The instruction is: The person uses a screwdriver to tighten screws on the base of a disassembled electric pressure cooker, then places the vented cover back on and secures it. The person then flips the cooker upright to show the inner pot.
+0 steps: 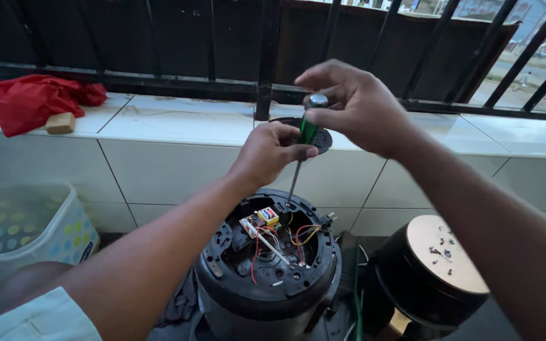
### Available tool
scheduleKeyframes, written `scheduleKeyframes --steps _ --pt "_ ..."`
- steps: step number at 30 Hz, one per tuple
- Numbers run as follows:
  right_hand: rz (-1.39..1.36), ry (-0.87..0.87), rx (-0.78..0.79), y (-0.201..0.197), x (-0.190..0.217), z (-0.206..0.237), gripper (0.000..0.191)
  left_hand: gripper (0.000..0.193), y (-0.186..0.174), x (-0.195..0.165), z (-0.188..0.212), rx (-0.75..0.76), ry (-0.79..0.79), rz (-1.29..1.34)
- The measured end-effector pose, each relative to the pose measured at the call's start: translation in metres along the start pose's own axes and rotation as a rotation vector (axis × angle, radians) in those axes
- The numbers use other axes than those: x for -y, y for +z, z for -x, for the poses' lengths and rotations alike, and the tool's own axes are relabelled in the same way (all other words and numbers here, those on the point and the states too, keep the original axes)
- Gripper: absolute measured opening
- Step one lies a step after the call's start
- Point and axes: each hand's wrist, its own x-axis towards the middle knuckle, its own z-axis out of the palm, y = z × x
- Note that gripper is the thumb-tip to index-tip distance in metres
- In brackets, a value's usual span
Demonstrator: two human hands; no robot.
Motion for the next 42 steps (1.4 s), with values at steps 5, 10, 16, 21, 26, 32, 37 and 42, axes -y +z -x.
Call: scheduleKeyframes --steps 5,10,16,21,26,32,37,42 --pt "0.367 0.431 -0.074 0.002 -0.005 -0.002 0.041 0.043 0.0 -0.001 0.003 -0.154 0.043 0.006" --pt "0.394 0.402 -0.045 0.0 -0.006 -0.002 0.044 0.033 0.002 0.001 0.004 -0.164 0.049 0.064" --pt "0.072 0.49 -0.037 -0.003 0.0 -0.001 0.053 0.04 -0.002 0.0 0.004 -0.177 0.059 0.008" --pt "0.407 0.364 -0.086 0.003 0.008 -0.005 0.054 0.046 0.007 -0.006 0.009 -0.088 0.054 0.096" --pt "0.204 0.356 -0.001 -0.003 0.007 -0.008 0.044 0.048 0.006 -0.005 0.01 -0.166 0.081 -0.088" --pt "0.333 0.542 -0.107 0.007 -0.008 0.003 0.04 0.045 0.007 0.003 0.008 -0.219 0.084 -0.017" --pt "-0.064 0.433 0.024 -0.002 -0.012 0.01 0.057 0.047 -0.001 0.003 0.006 -0.21 0.117 -0.036" --pt "0.24 0.484 -0.029 0.012 -0.01 0.011 0.057 0.047 0.007 -0.003 0.012 -0.222 0.054 -0.181"
